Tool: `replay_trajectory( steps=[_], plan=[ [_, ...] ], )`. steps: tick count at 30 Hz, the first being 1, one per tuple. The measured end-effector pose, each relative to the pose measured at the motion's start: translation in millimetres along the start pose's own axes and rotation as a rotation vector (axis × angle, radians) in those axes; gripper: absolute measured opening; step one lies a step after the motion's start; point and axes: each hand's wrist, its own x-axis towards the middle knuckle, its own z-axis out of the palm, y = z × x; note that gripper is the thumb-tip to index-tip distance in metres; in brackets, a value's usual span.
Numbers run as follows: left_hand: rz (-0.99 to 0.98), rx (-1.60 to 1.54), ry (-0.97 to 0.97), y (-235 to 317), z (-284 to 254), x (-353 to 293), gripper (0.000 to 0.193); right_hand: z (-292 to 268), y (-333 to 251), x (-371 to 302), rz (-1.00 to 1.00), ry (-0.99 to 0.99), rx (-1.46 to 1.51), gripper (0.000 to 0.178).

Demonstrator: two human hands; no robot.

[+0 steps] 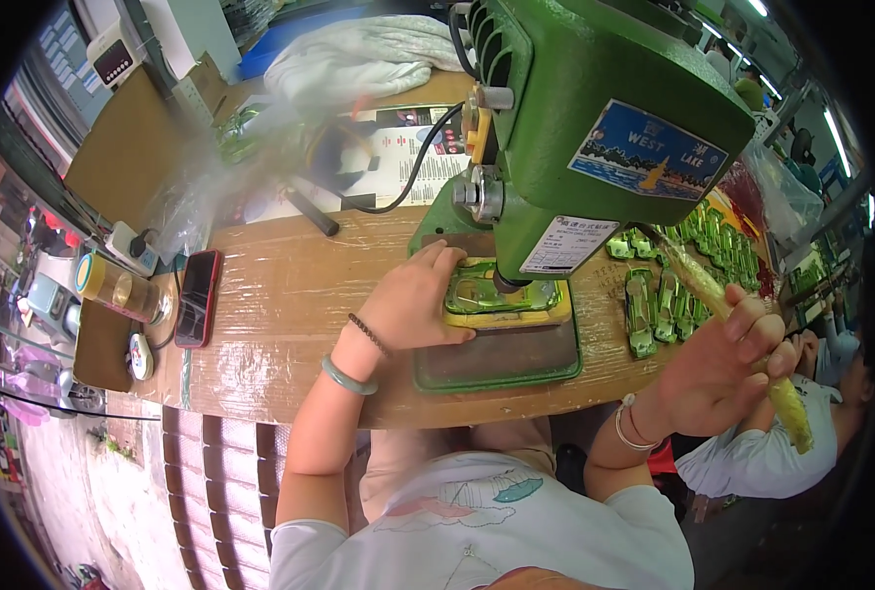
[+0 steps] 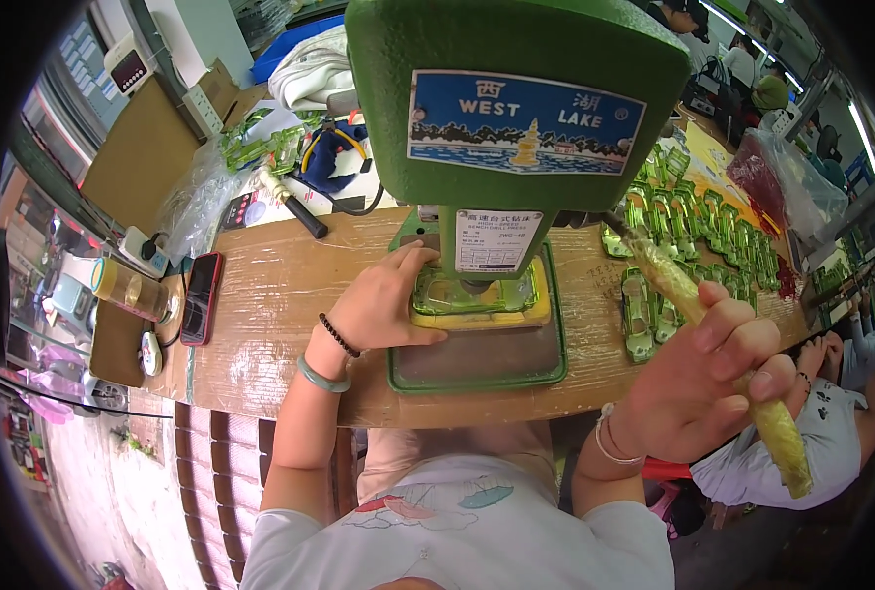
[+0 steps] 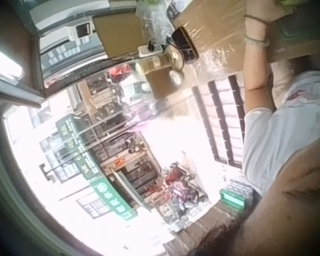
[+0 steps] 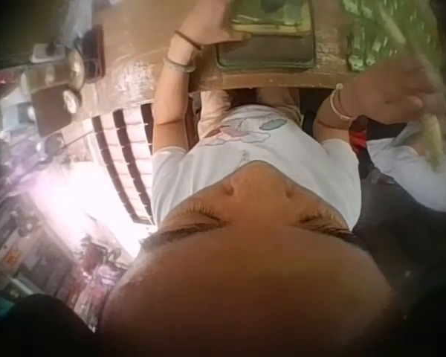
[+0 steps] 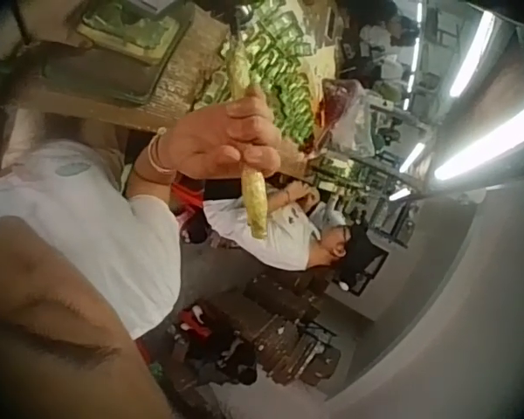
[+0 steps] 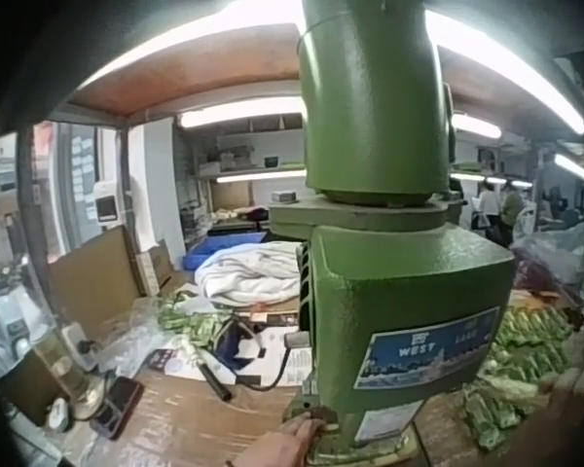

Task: The person processes small green plastic components using a manual press machine, then sorts them into a tray.

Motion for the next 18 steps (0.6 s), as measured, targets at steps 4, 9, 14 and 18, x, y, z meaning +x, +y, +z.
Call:
replay_trajectory(
  steps=[4,9,14,18],
  plan=[
    [-0.016,0.017,0.023,-1.6,-2.6,-6.8,0.078,0.5,5.1,0.3,-0.004,-0.088,0.03,0.012],
    [-0.001,0.035,-0.014,3.0,-0.7,-0.1,0.078,-0.3,19.7,71.0,0.188,-0.236,0.23,0.012],
    [-0.023,0.031,-0.006,-2.2,-1.9,-4.6,0.081,30.3,121.8,136.7,0.536,-0.308,0.071,0.024],
    [-0.013,-0.045,-0.032,-2.1,-1.7,-0.5,0.083,14.0,235.0,73.6,0.708,-0.509,0.307,0.019]
  ],
)
